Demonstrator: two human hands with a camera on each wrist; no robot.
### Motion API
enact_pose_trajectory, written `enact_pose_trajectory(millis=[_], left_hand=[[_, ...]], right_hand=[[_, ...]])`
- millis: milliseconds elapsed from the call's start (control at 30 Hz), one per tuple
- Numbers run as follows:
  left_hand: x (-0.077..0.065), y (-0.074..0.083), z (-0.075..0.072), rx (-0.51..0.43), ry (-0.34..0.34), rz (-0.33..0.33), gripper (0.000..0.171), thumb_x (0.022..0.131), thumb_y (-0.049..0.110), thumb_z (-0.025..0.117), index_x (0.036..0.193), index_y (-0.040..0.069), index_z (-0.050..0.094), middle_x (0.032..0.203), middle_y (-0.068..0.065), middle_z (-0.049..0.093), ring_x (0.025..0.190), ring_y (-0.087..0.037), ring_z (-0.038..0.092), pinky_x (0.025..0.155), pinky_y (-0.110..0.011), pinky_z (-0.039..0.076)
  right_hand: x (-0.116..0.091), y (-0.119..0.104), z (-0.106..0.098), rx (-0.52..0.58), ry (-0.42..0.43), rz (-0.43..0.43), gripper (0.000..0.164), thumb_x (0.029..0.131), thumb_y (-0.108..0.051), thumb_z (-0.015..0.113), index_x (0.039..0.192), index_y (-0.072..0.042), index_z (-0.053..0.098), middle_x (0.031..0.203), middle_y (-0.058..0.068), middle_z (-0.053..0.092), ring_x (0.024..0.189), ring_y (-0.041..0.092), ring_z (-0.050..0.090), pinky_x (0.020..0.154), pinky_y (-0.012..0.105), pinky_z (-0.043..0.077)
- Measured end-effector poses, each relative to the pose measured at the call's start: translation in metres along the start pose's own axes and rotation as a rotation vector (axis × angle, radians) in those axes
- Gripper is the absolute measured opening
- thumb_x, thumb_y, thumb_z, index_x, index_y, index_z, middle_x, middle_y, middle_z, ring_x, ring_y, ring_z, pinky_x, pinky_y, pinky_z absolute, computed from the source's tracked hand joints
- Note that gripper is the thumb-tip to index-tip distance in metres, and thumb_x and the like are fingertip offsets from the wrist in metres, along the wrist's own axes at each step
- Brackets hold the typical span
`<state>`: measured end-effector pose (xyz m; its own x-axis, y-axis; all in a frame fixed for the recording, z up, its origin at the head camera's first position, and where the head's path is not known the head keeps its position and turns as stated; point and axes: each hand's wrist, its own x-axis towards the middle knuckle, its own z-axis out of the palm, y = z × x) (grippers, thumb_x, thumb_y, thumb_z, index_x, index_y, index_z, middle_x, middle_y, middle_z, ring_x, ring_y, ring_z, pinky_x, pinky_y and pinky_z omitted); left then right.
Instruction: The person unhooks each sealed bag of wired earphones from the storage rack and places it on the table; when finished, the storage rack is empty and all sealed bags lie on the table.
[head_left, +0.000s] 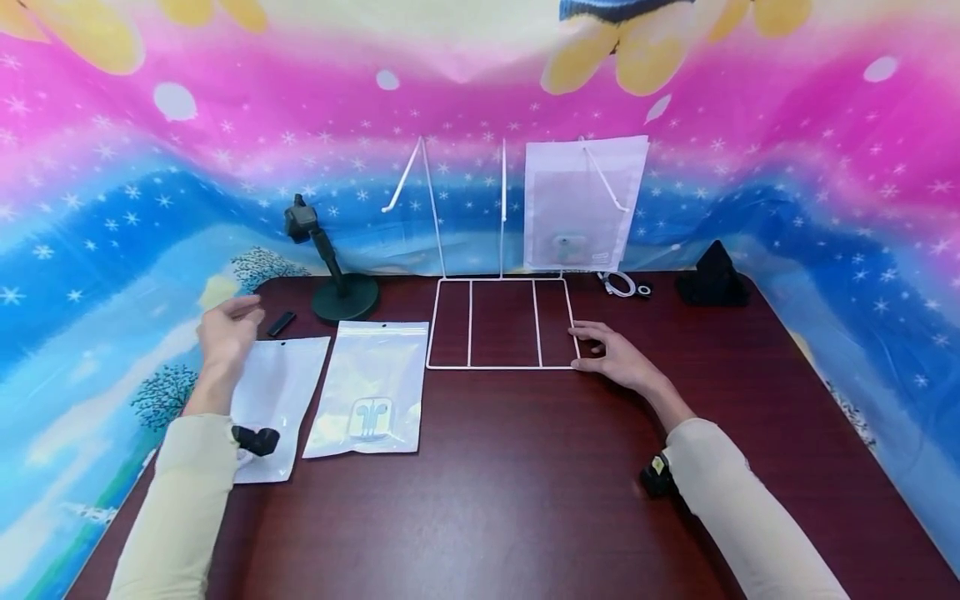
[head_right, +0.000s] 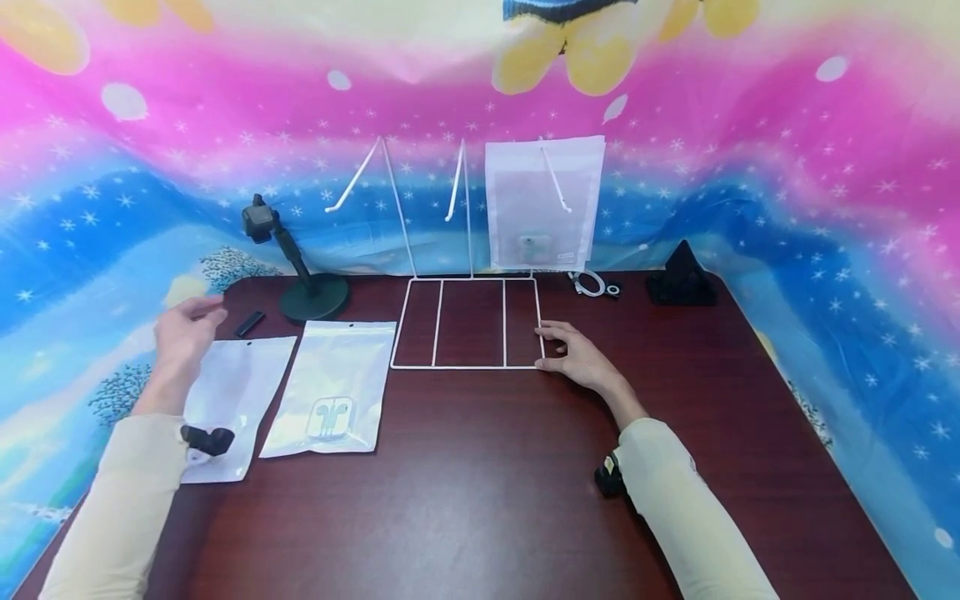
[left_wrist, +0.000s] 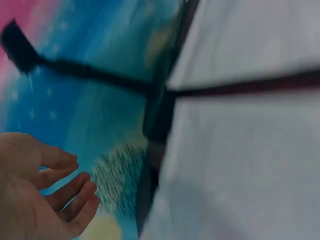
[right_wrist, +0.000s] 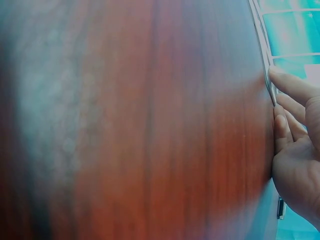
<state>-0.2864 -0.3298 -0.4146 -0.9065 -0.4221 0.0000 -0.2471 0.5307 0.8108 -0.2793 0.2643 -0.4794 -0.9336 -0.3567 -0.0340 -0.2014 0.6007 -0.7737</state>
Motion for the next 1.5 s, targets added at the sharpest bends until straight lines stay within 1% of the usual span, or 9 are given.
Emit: enact_pose_trajectory(millis=[167, 333, 467, 600, 700, 867, 1000, 1200, 1500], left_hand=[[-0.014, 0.040, 0.038, -0.077, -0.083, 0.123, 0.040, 0.110, 0.024, 0.054, 0.146, 0.011, 0.060, 0.141, -0.018, 0.063, 0.124, -0.032, 0.063, 0.104, -0.044, 0.051], [-0.024, 0.061, 0.075, -0.146, -0.224, 0.179, 0.039, 0.109, 0.023, 0.056, 0.144, 0.009, 0.062, 0.137, -0.020, 0.064, 0.117, -0.032, 0.066, 0.104, -0.048, 0.051], [-0.027, 0.071, 0.101, -0.199, -0.304, 0.175, 0.036, 0.109, 0.019, 0.056, 0.142, 0.007, 0.063, 0.138, -0.018, 0.063, 0.116, -0.034, 0.067, 0.104, -0.048, 0.052], [-0.029, 0.077, 0.126, -0.206, -0.379, 0.170, 0.034, 0.109, 0.017, 0.056, 0.140, 0.007, 0.064, 0.137, -0.019, 0.064, 0.115, -0.036, 0.068, 0.102, -0.047, 0.053], [-0.031, 0.081, 0.143, -0.174, -0.413, 0.176, 0.032, 0.108, 0.015, 0.057, 0.138, 0.007, 0.065, 0.133, -0.019, 0.066, 0.112, -0.035, 0.069, 0.099, -0.045, 0.055], [-0.034, 0.081, 0.169, -0.075, -0.424, 0.220, 0.029, 0.104, 0.010, 0.062, 0.132, 0.006, 0.070, 0.122, -0.018, 0.070, 0.101, -0.030, 0.068, 0.083, -0.034, 0.055], [-0.038, 0.074, 0.182, -0.022, -0.423, 0.251, 0.029, 0.101, 0.005, 0.064, 0.130, 0.004, 0.071, 0.122, -0.017, 0.071, 0.100, -0.027, 0.064, 0.079, -0.028, 0.051], [-0.039, 0.068, 0.189, -0.034, -0.410, 0.257, 0.031, 0.097, 0.002, 0.068, 0.127, 0.003, 0.072, 0.119, -0.017, 0.074, 0.096, -0.024, 0.068, 0.075, -0.023, 0.048], [-0.038, 0.065, 0.192, -0.010, -0.421, 0.237, 0.031, 0.091, 0.005, 0.076, 0.122, 0.007, 0.076, 0.092, -0.011, 0.076, 0.080, -0.020, 0.063, 0.074, -0.028, 0.046]], right_hand=[[-0.001, 0.001, 0.000, 0.004, 0.008, 0.001, 0.064, 0.097, -0.016, 0.074, 0.155, -0.005, 0.048, 0.166, 0.014, 0.033, 0.142, 0.039, 0.043, 0.114, 0.057, 0.037], [0.001, 0.001, 0.002, 0.006, 0.016, -0.029, 0.064, 0.096, -0.015, 0.076, 0.153, -0.002, 0.049, 0.164, 0.015, 0.035, 0.142, 0.037, 0.043, 0.113, 0.055, 0.038], [0.002, 0.002, 0.001, 0.000, 0.024, -0.042, 0.064, 0.096, -0.014, 0.076, 0.152, -0.002, 0.050, 0.163, 0.016, 0.036, 0.141, 0.038, 0.044, 0.113, 0.056, 0.038], [0.001, 0.002, -0.001, -0.005, 0.028, -0.046, 0.063, 0.096, -0.015, 0.076, 0.152, -0.001, 0.050, 0.163, 0.017, 0.036, 0.140, 0.040, 0.045, 0.113, 0.057, 0.038], [0.002, 0.002, -0.002, -0.006, 0.029, -0.039, 0.063, 0.096, -0.016, 0.076, 0.152, -0.002, 0.051, 0.163, 0.016, 0.036, 0.140, 0.039, 0.045, 0.113, 0.056, 0.038], [0.002, 0.002, -0.002, -0.007, 0.028, -0.028, 0.064, 0.095, -0.016, 0.077, 0.152, -0.004, 0.051, 0.163, 0.014, 0.037, 0.140, 0.038, 0.046, 0.113, 0.055, 0.039], [0.003, 0.004, 0.001, -0.010, 0.023, -0.030, 0.064, 0.095, -0.016, 0.077, 0.152, -0.004, 0.051, 0.163, 0.014, 0.037, 0.139, 0.038, 0.046, 0.112, 0.055, 0.040], [0.003, 0.004, 0.003, -0.001, 0.016, -0.025, 0.064, 0.095, -0.016, 0.077, 0.153, -0.005, 0.051, 0.164, 0.013, 0.036, 0.139, 0.038, 0.046, 0.112, 0.055, 0.040], [0.001, 0.002, 0.001, -0.005, 0.028, -0.029, 0.064, 0.095, -0.016, 0.077, 0.152, -0.004, 0.051, 0.163, 0.015, 0.037, 0.136, 0.039, 0.049, 0.111, 0.055, 0.041]])
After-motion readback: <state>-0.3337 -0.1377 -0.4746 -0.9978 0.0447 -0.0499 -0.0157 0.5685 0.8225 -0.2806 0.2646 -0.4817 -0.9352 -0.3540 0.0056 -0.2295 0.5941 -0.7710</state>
